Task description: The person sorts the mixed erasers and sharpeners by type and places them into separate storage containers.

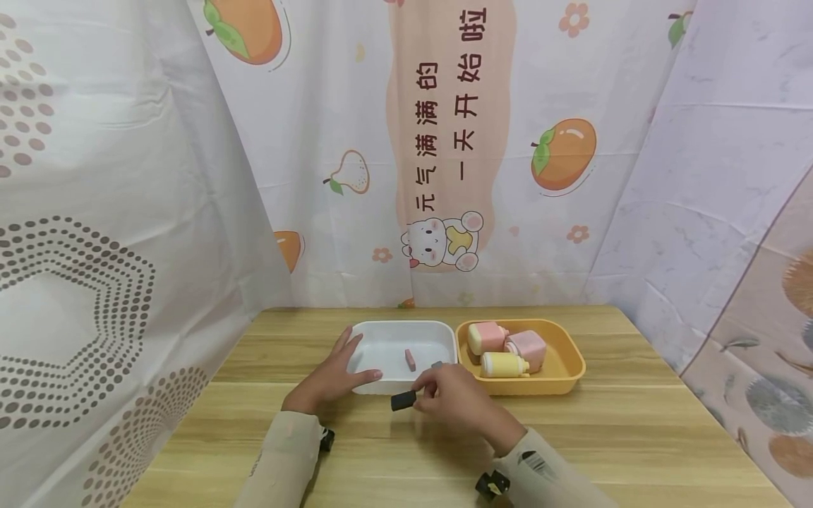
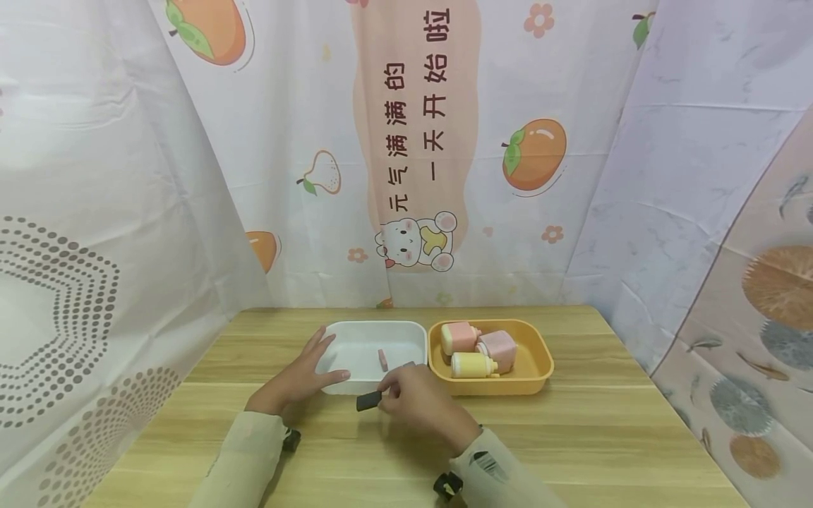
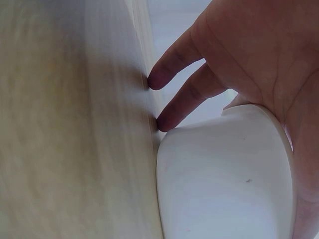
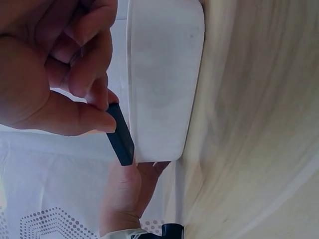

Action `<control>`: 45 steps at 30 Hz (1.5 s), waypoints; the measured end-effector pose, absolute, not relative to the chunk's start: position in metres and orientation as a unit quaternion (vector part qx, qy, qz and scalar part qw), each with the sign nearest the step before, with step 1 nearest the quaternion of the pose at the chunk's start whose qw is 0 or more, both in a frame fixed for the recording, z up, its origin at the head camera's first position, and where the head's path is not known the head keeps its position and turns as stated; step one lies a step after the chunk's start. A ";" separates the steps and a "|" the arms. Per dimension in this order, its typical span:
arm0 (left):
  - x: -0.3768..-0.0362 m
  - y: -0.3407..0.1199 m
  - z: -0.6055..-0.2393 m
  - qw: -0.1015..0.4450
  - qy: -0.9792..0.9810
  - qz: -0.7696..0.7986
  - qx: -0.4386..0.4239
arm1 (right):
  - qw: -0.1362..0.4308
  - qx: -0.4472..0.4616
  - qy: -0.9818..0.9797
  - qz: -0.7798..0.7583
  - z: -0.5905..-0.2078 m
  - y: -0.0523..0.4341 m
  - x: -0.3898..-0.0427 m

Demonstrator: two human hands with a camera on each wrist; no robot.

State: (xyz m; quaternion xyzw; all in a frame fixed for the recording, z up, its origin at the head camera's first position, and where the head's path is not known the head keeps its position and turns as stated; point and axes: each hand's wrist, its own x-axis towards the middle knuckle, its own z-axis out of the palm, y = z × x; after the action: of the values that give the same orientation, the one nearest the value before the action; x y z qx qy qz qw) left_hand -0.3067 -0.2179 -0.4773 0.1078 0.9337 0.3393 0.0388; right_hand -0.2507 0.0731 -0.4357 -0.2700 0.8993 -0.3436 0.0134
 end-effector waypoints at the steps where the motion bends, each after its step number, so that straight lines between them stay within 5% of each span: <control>1: -0.307 -0.218 -0.477 0.039 0.934 0.339 0.107 | 0.011 -0.268 0.900 -0.345 -0.435 0.074 -0.251; 15: -0.306 -0.216 -0.475 0.041 0.932 0.343 0.106 | -0.041 -0.239 0.898 -0.366 -0.429 0.083 -0.258; 45: -0.307 -0.219 -0.477 0.039 0.931 0.342 0.121 | -0.055 -0.150 0.886 -0.434 -0.433 0.095 -0.271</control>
State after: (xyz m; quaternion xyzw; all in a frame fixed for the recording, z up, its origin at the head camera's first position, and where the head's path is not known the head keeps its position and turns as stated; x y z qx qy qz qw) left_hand -0.3066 -0.2188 -0.4766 0.1215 0.9310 0.3421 0.0392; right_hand -0.2714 0.0953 -0.4326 -0.1499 0.8864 -0.4345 -0.0555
